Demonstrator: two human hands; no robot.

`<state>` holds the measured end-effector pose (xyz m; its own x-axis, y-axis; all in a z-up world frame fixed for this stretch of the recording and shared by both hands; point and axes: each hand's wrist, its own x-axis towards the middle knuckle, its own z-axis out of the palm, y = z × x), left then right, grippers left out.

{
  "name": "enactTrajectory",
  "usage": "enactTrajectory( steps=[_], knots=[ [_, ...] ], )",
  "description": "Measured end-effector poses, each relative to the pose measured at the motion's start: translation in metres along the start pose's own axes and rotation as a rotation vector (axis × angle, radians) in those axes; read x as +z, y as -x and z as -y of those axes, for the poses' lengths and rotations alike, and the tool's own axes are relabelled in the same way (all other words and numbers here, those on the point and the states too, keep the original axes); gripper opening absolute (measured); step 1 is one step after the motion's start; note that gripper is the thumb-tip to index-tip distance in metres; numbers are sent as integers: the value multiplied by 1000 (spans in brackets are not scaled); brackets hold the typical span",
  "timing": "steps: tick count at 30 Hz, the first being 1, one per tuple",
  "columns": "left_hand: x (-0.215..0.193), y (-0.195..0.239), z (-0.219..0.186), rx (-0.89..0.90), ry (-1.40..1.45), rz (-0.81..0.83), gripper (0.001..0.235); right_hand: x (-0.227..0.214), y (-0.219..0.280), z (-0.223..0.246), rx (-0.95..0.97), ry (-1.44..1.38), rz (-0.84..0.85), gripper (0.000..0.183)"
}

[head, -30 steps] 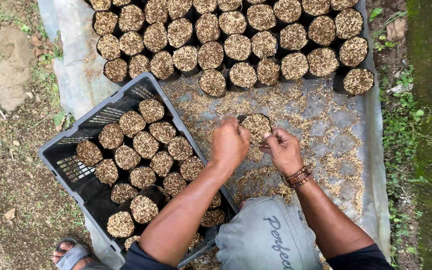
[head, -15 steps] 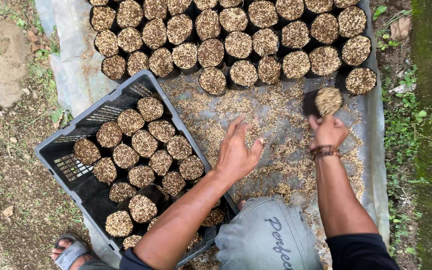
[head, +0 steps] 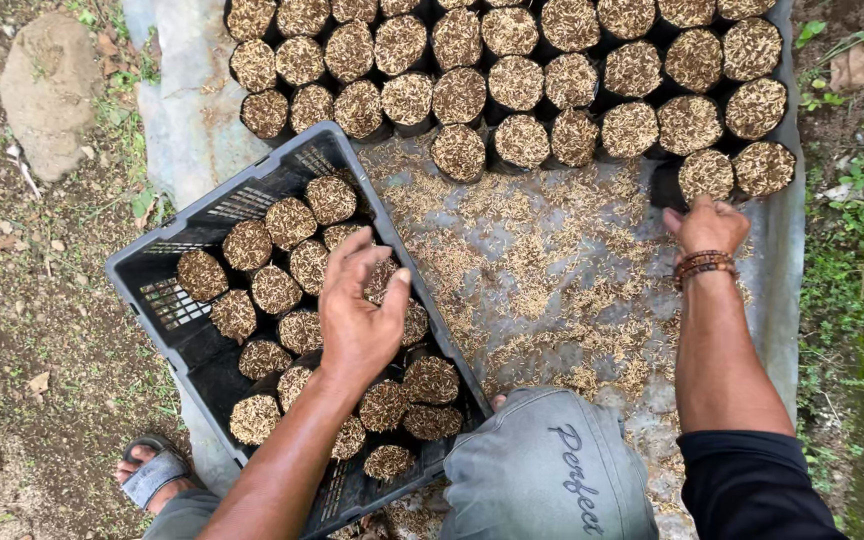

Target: The person sits on the ground and transfers small black seedling pots filled with straw-like material from a plastic crate to a plastic sheet on the ground. The person arranges the pots in neat rows on the sheet.

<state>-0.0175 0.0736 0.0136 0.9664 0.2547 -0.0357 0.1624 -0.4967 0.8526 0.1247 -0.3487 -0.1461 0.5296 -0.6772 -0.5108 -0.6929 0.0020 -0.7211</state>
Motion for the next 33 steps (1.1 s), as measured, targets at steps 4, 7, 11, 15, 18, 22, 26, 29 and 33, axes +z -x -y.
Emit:
enactTrajectory(
  steps=[4,7,11,15,18,22,26,29,33],
  knots=[
    [-16,3,14,6,-16,-49,23,4,-21,-12,-144,-175,46,33],
    [-26,10,27,-10,-71,-70,24,10,-18,-22,-147,-168,20,26],
    [-59,13,49,-211,-232,72,32,23,45,-29,-266,-64,139,25],
    [-104,22,61,-44,-484,188,33,44,149,-19,-789,158,793,12],
    [-120,29,56,-100,-625,446,39,64,227,2,-1294,421,1284,18],
    [-95,49,29,-130,-784,831,36,92,309,23,-1813,1109,1440,19],
    [-70,60,21,-138,-1027,1135,25,107,324,13,-2120,1287,1370,18],
    [-64,66,33,-182,-967,1118,24,123,308,-15,-1876,1357,1468,4],
    [-63,67,61,-153,-903,1099,18,149,289,-41,-1844,1386,1615,29]
  ],
)
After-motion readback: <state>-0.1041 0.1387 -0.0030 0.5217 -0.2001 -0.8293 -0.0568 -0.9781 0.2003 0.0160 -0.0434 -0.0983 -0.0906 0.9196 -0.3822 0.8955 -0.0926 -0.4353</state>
